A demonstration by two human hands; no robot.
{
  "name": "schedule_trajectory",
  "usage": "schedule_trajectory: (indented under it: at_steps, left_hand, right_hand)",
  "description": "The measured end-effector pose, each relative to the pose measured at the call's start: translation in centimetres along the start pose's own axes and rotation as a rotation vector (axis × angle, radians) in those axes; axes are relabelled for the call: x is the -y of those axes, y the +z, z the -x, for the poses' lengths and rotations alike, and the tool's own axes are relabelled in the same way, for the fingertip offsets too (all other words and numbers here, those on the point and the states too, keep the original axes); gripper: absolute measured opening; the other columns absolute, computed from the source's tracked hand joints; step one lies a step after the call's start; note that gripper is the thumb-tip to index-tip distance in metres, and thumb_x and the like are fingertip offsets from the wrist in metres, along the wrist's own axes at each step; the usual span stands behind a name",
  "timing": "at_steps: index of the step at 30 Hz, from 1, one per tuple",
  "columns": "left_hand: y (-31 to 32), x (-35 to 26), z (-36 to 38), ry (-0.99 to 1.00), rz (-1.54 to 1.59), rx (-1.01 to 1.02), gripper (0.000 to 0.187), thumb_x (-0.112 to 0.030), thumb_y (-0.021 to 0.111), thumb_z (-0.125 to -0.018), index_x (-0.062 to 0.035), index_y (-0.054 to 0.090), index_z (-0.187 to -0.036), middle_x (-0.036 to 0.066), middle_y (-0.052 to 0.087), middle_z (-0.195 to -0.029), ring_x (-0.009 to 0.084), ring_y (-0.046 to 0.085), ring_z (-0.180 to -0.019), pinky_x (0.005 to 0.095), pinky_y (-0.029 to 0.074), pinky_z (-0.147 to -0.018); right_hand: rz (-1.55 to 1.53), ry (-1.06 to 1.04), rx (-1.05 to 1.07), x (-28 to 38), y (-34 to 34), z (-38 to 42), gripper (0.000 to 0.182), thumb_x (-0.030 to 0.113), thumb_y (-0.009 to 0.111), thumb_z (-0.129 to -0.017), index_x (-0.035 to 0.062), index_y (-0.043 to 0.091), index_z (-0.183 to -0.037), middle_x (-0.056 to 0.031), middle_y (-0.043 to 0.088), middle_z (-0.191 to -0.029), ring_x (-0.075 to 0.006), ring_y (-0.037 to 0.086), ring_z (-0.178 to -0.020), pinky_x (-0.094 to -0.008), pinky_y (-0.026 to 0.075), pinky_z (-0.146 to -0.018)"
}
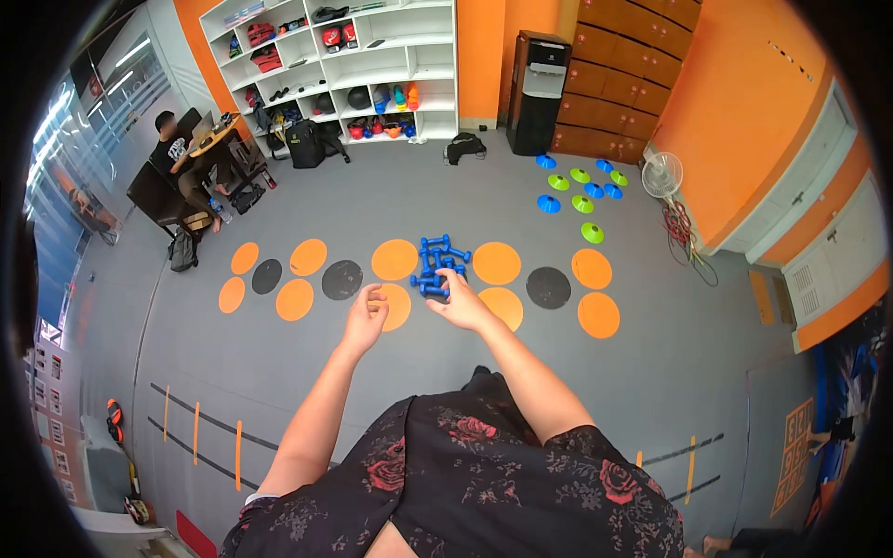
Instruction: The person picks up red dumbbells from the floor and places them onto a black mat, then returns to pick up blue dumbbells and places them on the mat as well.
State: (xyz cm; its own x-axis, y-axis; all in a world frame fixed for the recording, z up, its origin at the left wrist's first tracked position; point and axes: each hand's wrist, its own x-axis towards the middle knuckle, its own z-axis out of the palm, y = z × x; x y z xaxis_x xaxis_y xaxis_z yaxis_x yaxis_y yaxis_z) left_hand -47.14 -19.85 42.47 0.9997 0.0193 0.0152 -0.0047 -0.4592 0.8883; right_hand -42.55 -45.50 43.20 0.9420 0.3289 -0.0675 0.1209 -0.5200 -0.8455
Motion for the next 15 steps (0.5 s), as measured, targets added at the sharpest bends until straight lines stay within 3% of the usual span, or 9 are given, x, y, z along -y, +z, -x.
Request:
schedule_trajectory:
  at_steps: [8,9,11,13,15]
  left_hand:
    - [5.0,-4.0,-17.7,0.053,0.084,-0.110,0.048,-0.009,0.064,-0.097,-0.0057,0.049,-0.143,0.013,0.066,-0.120,0.0232,0.071,-0.097,0.0366,0.057,-0.085]
    - [5.3,-4.3,-18.6,0.028,0.102,-0.131,0.048,-0.008,0.064,-0.097,-0.0054,0.050,-0.142,0.013,0.066,-0.119,0.0227,0.071,-0.096,0.0362,0.057,-0.085]
    - [5.8,-3.7,-20.4,-0.019,0.122,-0.161,0.048,-0.008,0.065,-0.097,-0.0052,0.050,-0.142,0.012,0.066,-0.119,0.0222,0.071,-0.096,0.0358,0.057,-0.085]
    - [6.3,-1.9,-21.2,-0.127,0.079,-0.131,0.044,-0.012,0.061,-0.100,-0.0080,0.049,-0.143,0.012,0.067,-0.120,0.0232,0.071,-0.100,0.0368,0.056,-0.085]
    - [6.8,1.0,-22.6,-0.159,0.082,-0.134,0.044,-0.011,0.061,-0.100,-0.0076,0.050,-0.142,0.011,0.068,-0.118,0.0226,0.071,-0.099,0.0363,0.056,-0.084]
  right_hand:
    - [0.077,-0.065,-0.018,-2.3,-13.9,-16.1,0.072,0.033,0.079,-0.090,0.0099,0.044,-0.148,-0.0157,0.056,-0.128,-0.0268,0.063,-0.107,-0.0409,0.055,-0.094]
    - [0.086,-0.084,-0.012,-3.0,-14.3,-18.2,0.072,0.033,0.079,-0.090,0.0099,0.044,-0.148,-0.0157,0.056,-0.128,-0.0268,0.063,-0.107,-0.0409,0.055,-0.094]
    - [0.141,-0.029,0.015,-4.7,-14.2,-21.5,0.070,0.036,0.078,-0.089,0.0126,0.046,-0.147,-0.0176,0.056,-0.132,-0.0327,0.061,-0.121,-0.0434,0.052,-0.099]
    - [0.160,0.017,0.050,-5.6,-12.8,-24.2,0.068,0.037,0.078,-0.089,0.0120,0.048,-0.145,-0.0159,0.057,-0.132,-0.0326,0.061,-0.121,-0.0438,0.052,-0.100]
    - [0.150,-0.015,0.043,-7.4,-10.4,-26.1,0.065,0.033,0.080,-0.088,0.0088,0.051,-0.141,-0.0146,0.058,-0.124,-0.0271,0.062,-0.108,-0.0393,0.054,-0.094]
